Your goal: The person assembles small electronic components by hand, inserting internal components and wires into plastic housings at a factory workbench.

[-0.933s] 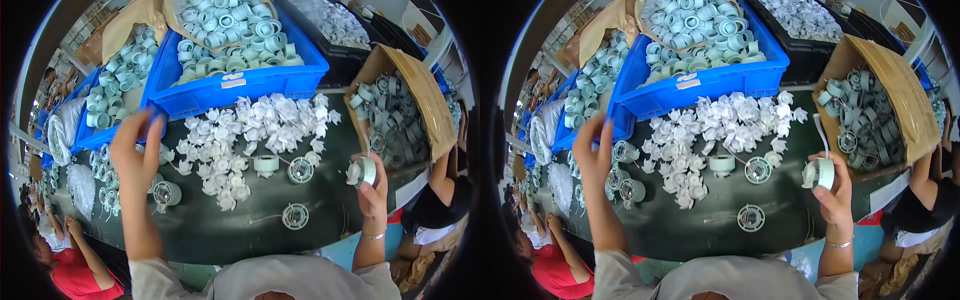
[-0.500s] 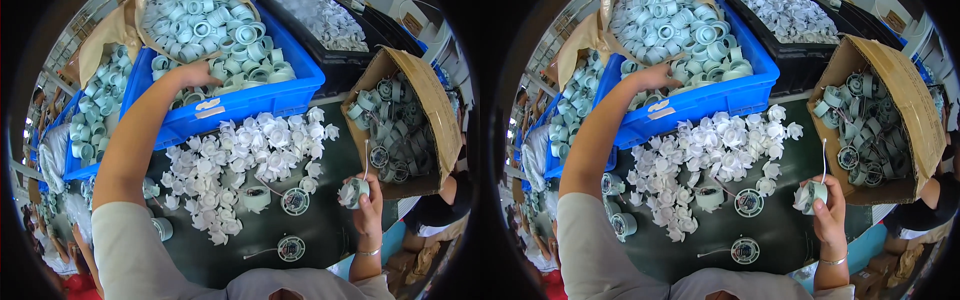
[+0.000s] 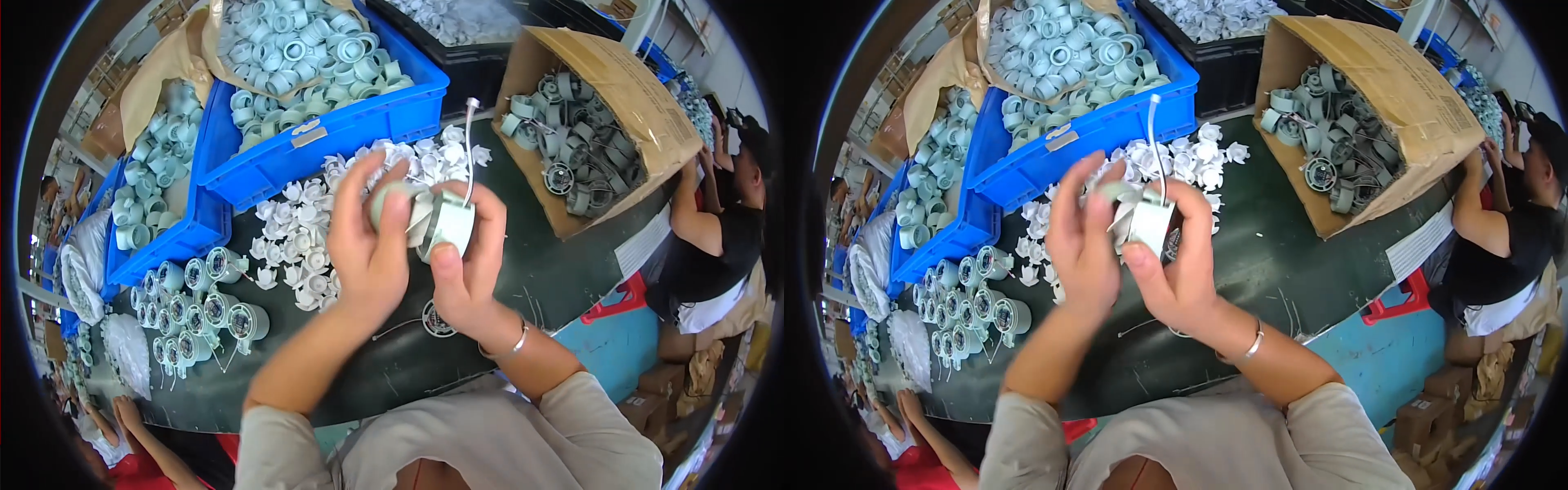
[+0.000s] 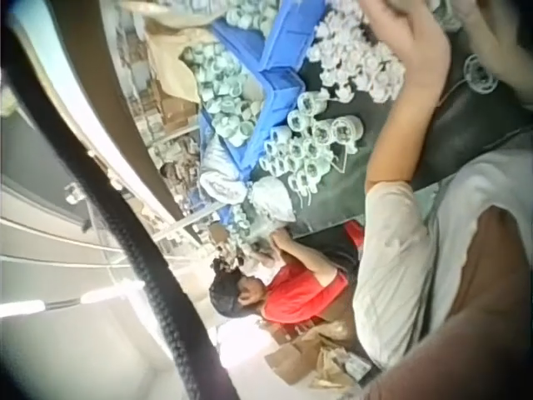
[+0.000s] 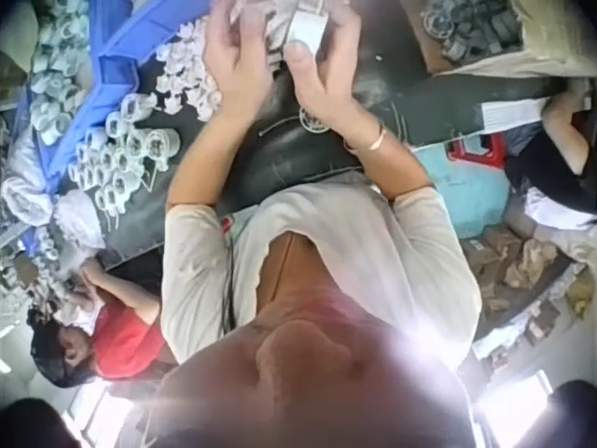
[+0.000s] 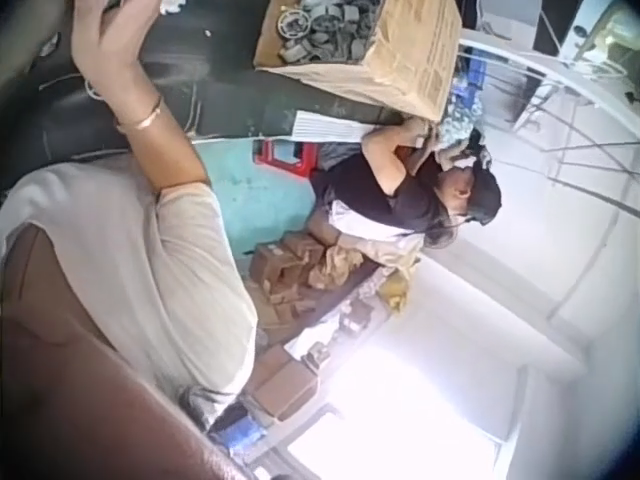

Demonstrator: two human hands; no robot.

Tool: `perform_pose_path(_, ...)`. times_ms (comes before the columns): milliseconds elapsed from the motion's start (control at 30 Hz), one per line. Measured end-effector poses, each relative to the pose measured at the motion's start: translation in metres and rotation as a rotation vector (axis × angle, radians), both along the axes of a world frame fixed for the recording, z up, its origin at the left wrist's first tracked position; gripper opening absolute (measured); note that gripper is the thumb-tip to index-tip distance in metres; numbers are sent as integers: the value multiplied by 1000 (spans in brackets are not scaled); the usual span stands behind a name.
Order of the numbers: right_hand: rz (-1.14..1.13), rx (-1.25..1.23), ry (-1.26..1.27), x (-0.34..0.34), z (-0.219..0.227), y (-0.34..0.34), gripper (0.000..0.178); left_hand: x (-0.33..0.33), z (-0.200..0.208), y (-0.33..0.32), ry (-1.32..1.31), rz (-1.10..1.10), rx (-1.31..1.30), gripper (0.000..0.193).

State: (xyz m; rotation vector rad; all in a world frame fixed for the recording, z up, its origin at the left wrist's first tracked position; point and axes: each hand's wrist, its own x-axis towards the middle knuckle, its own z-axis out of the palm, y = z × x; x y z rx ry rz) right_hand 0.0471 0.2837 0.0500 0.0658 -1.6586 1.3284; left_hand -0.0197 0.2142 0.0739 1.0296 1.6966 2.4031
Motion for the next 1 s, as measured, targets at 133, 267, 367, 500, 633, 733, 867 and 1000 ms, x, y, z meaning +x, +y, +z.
perform_pose_path(133, 187, -55, -103, 24, 5, -4, 48, 35, -18, -33, -380, -270, 116, 46)
perform_pose_path(267, 244, 91, -74, 38, 0, -3, 48, 38, -10, -44, -985, -570, 202, 46)
perform_pose_path(367, 420, -203, -48, 47, 11, -1, 48, 41, -8, -53, -728, -420, -14, 56)
perform_pose_path(500, 428, -243, -127, 56, 25, -11, 50, 40, -17, -58, 183, 102, -173, 37)
perform_pose_path(633, 341, -77, -54, 56, 19, -10, 50, 44, -9, -45, 228, 178, -135, 33)
perform_pose_path(733, 565, -104, 24, 68, 23, -6, 50, 53, -4, -48, 72, 150, -96, 36)
perform_pose_path(867, 513, -162, -73, 68, 18, -8, 51, 48, -12, -51, 51, -398, 133, 50)
perform_pose_path(1000, 382, 79, -47, 66, 25, 0, 48, 46, -15, -52, 229, -140, 129, 35)
